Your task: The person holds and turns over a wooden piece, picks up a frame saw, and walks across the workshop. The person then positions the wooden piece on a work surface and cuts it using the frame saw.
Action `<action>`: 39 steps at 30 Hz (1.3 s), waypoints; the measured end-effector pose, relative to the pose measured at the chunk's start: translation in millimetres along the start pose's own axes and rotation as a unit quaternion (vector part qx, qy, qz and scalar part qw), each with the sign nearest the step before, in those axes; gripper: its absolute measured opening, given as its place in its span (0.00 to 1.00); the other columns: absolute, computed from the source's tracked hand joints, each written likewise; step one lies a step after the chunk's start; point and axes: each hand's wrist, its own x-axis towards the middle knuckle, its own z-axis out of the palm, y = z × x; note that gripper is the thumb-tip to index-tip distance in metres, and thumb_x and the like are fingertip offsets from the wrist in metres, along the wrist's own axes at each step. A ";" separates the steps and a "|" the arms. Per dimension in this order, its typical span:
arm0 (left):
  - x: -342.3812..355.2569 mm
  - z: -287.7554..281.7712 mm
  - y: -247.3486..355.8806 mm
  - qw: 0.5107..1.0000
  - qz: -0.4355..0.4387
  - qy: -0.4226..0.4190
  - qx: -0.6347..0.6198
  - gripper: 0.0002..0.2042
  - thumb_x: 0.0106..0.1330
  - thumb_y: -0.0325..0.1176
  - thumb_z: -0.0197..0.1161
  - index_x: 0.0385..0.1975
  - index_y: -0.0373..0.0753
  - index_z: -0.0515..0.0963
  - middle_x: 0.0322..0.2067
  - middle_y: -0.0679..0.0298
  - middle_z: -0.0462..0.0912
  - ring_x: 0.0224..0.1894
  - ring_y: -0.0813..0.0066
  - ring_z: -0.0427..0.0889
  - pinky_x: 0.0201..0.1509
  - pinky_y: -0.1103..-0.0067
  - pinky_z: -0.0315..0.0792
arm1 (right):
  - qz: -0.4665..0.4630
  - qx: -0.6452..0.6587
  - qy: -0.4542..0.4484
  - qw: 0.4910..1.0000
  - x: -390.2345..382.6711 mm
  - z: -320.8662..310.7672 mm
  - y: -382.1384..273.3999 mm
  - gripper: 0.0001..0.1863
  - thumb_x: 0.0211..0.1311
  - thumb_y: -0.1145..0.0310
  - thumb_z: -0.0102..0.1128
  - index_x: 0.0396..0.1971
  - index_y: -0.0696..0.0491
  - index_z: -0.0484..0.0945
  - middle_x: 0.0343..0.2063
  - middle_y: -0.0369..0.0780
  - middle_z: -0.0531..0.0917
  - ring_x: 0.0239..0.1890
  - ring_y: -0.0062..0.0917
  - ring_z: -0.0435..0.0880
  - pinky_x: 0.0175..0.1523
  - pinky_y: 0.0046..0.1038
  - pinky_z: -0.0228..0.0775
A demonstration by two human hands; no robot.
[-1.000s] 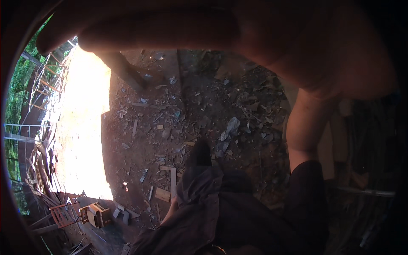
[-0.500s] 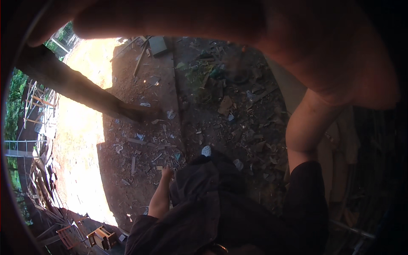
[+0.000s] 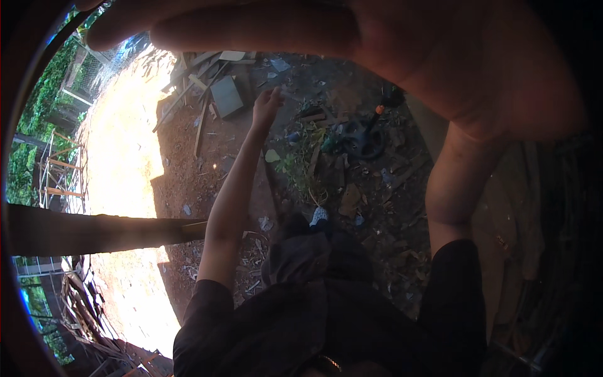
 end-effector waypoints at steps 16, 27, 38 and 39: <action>496.5 87.6 -172.2 0.958 -0.107 -0.164 0.211 0.33 0.63 0.60 0.65 0.56 0.37 0.81 0.54 0.45 0.84 0.61 0.48 0.81 0.64 0.63 0.73 | 0.002 -0.061 0.099 0.993 177.8 -239.3 223.8 0.60 0.68 0.24 0.14 0.74 0.70 0.46 0.75 0.64 0.50 0.78 0.60 0.48 0.81 0.54 0.37; 562.7 198.6 -299.8 0.942 -0.065 -0.188 0.271 0.37 0.56 0.63 0.70 0.54 0.35 0.80 0.54 0.45 0.84 0.59 0.45 0.81 0.61 0.59 0.75 | 0.035 -0.104 0.148 0.983 180.5 -344.3 353.6 0.60 0.68 0.24 0.13 0.74 0.70 0.45 0.75 0.64 0.50 0.78 0.60 0.48 0.81 0.54 0.36; 491.2 127.1 -254.7 0.976 -0.006 0.047 0.211 0.22 0.67 0.52 0.64 0.47 0.38 0.83 0.36 0.47 0.88 0.44 0.43 0.86 0.47 0.56 0.76 | 0.083 -0.037 0.100 0.991 181.9 -389.7 344.0 0.60 0.68 0.24 0.12 0.74 0.71 0.45 0.75 0.64 0.50 0.78 0.60 0.47 0.81 0.54 0.36; 472.0 111.7 -228.6 0.984 0.005 0.055 0.172 0.22 0.67 0.51 0.65 0.46 0.36 0.83 0.37 0.48 0.88 0.45 0.45 0.86 0.46 0.58 0.75 | 0.086 -0.022 0.087 0.992 182.9 -390.5 339.9 0.60 0.68 0.24 0.12 0.74 0.71 0.45 0.75 0.64 0.50 0.78 0.60 0.47 0.81 0.54 0.36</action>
